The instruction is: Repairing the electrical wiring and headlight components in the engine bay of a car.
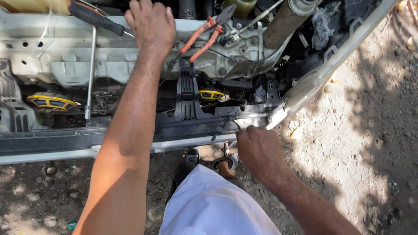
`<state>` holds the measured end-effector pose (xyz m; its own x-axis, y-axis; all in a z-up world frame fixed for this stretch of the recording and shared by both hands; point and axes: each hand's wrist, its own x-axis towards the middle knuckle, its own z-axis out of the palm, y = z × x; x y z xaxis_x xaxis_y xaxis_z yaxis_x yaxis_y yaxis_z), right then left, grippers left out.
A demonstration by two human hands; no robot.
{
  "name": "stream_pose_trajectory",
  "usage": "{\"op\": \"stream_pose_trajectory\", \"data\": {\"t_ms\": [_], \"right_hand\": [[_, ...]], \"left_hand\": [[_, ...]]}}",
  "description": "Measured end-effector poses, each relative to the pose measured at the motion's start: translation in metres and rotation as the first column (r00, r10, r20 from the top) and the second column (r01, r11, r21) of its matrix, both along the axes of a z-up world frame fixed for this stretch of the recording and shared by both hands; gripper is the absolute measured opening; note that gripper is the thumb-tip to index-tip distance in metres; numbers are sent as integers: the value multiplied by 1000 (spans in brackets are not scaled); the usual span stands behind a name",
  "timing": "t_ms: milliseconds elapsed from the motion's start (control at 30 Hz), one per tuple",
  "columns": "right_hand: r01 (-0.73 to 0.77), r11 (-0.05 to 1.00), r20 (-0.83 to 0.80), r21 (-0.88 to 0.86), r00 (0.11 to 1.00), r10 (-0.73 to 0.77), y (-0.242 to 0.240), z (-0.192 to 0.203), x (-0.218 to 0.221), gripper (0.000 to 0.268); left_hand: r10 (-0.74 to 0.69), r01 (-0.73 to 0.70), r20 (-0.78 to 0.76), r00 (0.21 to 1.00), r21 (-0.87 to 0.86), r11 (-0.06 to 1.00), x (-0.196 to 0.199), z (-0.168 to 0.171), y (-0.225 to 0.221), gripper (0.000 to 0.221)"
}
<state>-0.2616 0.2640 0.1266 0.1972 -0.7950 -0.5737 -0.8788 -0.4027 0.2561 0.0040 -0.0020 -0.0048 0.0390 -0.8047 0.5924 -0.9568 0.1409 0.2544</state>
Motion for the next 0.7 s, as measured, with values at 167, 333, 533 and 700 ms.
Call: {"op": "stream_pose_trajectory", "data": {"t_ms": [167, 333, 533, 700], "right_hand": [[95, 993, 62, -65, 994, -91, 0, -1, -14, 21], [103, 978, 147, -179, 986, -77, -4, 13, -23, 26], [127, 983, 102, -131, 988, -114, 4, 28, -37, 22], [110, 975, 201, -192, 977, -71, 8, 2, -51, 16]], "left_hand": [[5, -5, 11, 1000, 10, 1000, 3, -13, -4, 29], [-18, 19, 43, 999, -23, 1000, 1, -12, -5, 30], [-5, 6, 42, 999, -17, 1000, 3, -13, -3, 31], [11, -9, 57, 998, -27, 1000, 2, -10, -7, 33]]}}
